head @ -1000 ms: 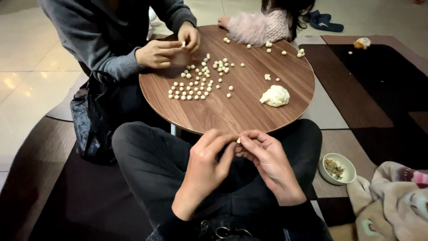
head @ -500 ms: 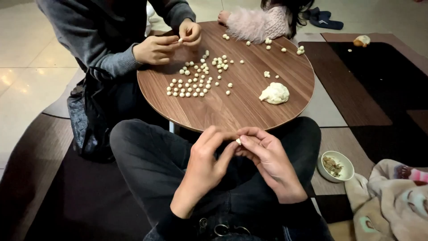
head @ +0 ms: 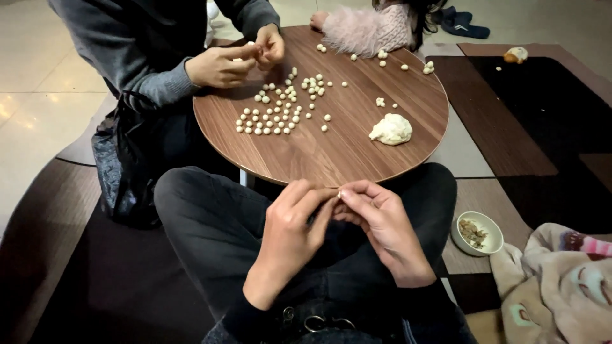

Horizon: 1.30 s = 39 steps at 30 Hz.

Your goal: Rolling small pieces of dough into uniform balls by hand on a low wooden table.

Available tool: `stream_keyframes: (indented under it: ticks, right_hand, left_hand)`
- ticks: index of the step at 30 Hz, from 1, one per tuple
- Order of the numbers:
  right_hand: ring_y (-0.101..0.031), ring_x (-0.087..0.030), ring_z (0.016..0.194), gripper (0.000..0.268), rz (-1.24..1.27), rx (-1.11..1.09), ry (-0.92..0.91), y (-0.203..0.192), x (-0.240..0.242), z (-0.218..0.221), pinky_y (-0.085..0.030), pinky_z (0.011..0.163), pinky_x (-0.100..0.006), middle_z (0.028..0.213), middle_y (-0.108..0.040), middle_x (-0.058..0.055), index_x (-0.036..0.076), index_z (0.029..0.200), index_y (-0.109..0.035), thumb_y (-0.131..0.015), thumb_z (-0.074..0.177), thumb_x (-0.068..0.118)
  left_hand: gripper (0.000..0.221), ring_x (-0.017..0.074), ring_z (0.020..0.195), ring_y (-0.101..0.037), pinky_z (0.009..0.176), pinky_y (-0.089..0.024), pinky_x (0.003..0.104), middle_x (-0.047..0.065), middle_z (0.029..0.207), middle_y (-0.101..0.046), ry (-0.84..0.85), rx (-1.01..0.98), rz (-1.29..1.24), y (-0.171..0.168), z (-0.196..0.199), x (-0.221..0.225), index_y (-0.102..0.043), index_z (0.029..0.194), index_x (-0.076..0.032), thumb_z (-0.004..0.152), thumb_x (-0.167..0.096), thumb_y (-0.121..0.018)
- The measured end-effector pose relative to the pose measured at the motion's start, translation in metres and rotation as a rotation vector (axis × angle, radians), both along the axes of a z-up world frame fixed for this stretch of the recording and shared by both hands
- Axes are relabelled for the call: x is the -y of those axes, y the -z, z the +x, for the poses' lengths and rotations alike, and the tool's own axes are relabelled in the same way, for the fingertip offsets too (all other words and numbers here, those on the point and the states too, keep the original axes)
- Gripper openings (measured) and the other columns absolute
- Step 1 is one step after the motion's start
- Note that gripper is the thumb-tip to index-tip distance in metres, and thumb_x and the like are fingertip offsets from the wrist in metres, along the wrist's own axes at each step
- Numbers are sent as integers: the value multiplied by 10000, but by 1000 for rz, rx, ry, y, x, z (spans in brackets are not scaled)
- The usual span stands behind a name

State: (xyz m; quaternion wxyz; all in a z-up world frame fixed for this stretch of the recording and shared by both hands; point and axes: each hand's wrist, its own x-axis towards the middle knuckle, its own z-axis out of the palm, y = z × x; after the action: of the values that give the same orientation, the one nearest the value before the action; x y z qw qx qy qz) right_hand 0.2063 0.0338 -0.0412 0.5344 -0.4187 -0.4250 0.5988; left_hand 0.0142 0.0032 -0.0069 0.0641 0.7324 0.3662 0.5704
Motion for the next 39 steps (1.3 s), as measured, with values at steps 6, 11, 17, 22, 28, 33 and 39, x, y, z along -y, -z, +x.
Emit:
stream_keyframes:
  ticks: [6,11,17,22,28,33,39]
  right_hand:
    - [-859,-286,892,287,24,-57,-21,3,-1,1,-713,848,-394,1005,-849,-225,-97,1239,-760,-785,1044,111]
    - [-853,-277,886,280,20,-69,-45,0,-1,2,-712,856,-396,997,-844,-223,-97,1247,-746,-781,1040,88]
    - [-847,-267,899,282,20,-26,-12,-3,4,1,-711,876,-391,992,-846,-218,-100,1240,-752,-803,1021,70]
    - [-838,-265,886,268,2,-14,6,-1,4,1,-711,872,-392,985,-844,-229,-110,1218,-757,-802,1027,73]
    - [-830,-242,940,371,9,-65,-4,-13,9,-4,-700,889,-363,1081,-840,-226,-87,1386,-698,-743,1047,58]
    - [-828,-253,941,406,30,-47,-10,-13,10,-3,-698,881,-368,1090,-836,-231,-68,1426,-665,-741,1049,61]
    - [-838,-267,846,281,21,-12,-29,6,3,4,-699,810,-365,968,-843,-236,-108,1246,-769,-770,1059,102]
  left_hand:
    - [51,414,846,-748,749,-635,465,126,876,-701,75,83,-53,3,1,-5,-810,1061,-58,1016,-34,-817]
    - [64,413,859,-761,770,-632,471,131,901,-727,98,122,-81,5,-1,-5,-808,1057,-40,1000,-42,-837]
    - [65,409,859,-756,772,-629,466,128,901,-715,87,75,-61,-2,1,0,-808,1074,-34,1012,-17,-819]
    - [51,380,853,-762,769,-631,445,119,885,-710,63,64,-41,-1,3,-1,-814,1066,-27,1020,-7,-815]
    - [93,402,882,-746,777,-622,462,108,890,-679,93,57,-45,5,2,-3,-790,1077,-52,1003,-18,-834]
    - [99,373,864,-750,784,-629,451,98,897,-695,95,86,-41,4,3,-2,-805,1070,-56,992,-11,-843]
    - [124,398,851,-755,769,-634,462,131,871,-701,94,72,-46,2,1,-1,-818,1091,-31,988,38,-811]
